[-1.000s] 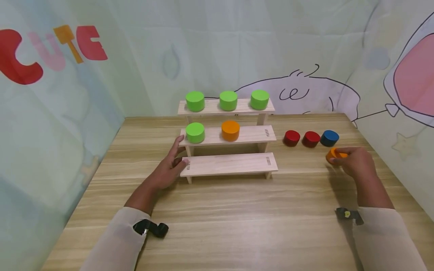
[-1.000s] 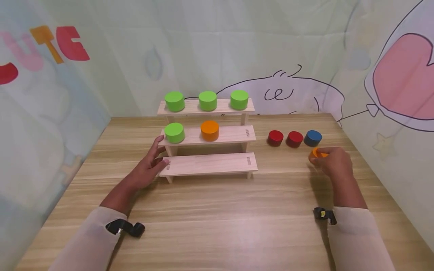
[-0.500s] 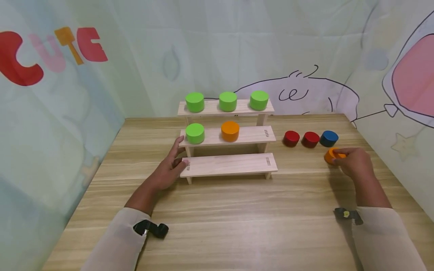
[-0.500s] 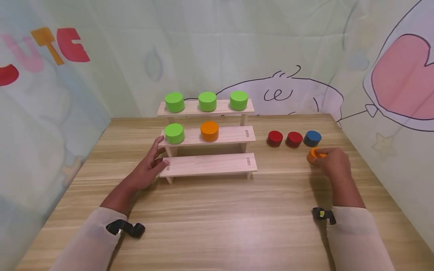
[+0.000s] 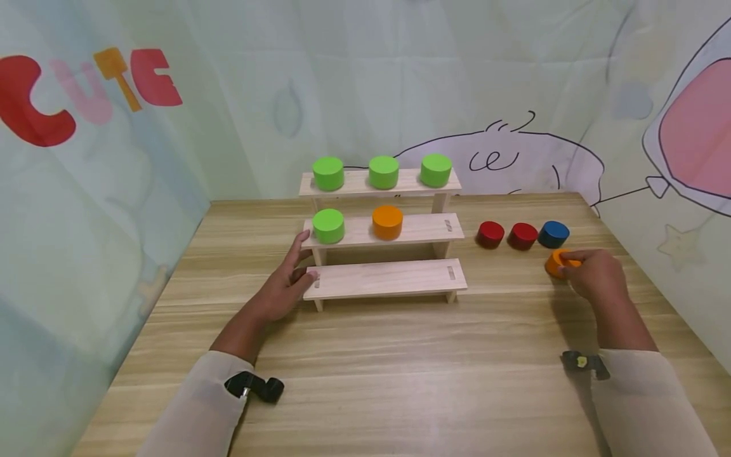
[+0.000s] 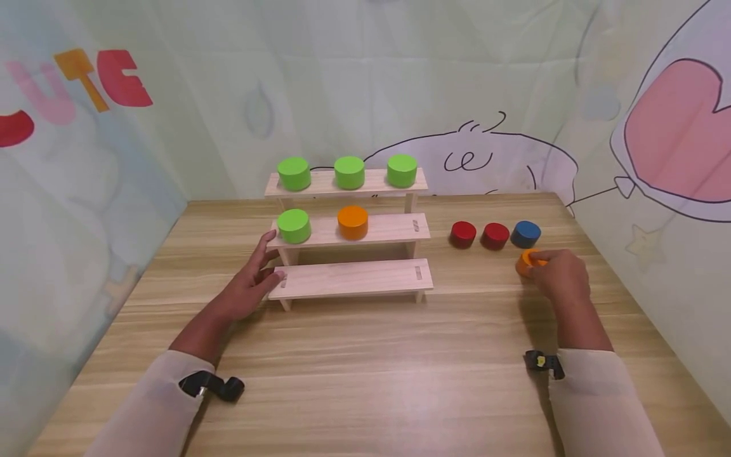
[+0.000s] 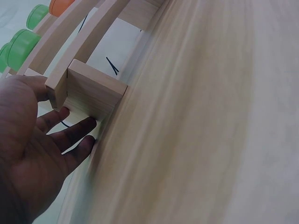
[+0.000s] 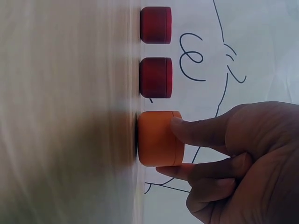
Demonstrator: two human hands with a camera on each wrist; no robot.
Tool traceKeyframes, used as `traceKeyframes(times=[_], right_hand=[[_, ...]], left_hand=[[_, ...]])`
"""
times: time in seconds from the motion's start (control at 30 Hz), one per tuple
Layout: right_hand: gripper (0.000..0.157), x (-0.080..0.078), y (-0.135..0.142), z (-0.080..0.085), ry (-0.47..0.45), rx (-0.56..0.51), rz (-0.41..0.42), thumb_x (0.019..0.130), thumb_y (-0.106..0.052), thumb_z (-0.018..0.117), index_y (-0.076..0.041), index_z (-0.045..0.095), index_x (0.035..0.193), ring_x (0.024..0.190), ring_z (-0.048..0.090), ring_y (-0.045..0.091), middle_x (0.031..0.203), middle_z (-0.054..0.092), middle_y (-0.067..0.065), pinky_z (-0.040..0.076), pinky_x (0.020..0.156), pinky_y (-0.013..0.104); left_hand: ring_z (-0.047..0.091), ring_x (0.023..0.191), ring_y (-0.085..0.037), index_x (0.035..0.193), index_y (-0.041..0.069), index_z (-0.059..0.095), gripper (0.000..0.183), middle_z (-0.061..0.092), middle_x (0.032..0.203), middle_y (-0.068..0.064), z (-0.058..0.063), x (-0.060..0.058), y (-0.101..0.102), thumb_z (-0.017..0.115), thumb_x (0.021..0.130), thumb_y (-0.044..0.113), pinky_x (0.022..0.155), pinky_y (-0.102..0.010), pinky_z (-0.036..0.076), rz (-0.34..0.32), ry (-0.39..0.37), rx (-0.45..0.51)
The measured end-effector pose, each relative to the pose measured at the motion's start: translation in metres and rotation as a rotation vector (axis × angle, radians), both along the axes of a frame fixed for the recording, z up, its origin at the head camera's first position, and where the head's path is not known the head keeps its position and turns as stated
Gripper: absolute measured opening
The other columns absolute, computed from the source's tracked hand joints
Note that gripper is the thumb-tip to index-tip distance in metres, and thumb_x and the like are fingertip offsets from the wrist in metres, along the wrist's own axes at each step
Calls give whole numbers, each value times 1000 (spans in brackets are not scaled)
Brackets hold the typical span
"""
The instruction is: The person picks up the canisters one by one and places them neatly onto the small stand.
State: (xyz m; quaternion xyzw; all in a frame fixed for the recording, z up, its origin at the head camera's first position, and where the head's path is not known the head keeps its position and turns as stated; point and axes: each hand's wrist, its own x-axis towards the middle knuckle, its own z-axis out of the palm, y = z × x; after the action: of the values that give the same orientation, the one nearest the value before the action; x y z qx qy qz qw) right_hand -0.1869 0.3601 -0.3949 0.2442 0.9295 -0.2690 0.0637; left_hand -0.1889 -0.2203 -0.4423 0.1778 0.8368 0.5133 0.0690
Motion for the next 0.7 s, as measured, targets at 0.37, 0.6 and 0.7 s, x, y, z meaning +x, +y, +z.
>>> traceKeyframes(times=[0.37,0.6,0.7], right_hand=[[48,1,-2,1,18,-12,-34,111,-22,61,-7,54,157,125,46,49,167,41,35,46,80,40],[50,4,-7,6,59,13,-42,112,-26,58,-6,54,157,125,48,49,165,45,34,45,77,39],[51,4,-10,9,62,25,-66,112,-28,59,-6,53,158,123,48,48,164,47,33,46,76,39]], left_hand=[[42,155,-58,174,47,-1,81,24,178,-29,0,0,1,51,117,23,121,-71,42,9,-10,-2],[42,156,-58,174,46,0,80,25,177,-29,1,0,1,51,117,22,122,-71,41,6,-9,6],[42,156,-58,174,46,0,81,25,177,-29,1,0,1,51,116,22,122,-71,41,8,-11,6]])
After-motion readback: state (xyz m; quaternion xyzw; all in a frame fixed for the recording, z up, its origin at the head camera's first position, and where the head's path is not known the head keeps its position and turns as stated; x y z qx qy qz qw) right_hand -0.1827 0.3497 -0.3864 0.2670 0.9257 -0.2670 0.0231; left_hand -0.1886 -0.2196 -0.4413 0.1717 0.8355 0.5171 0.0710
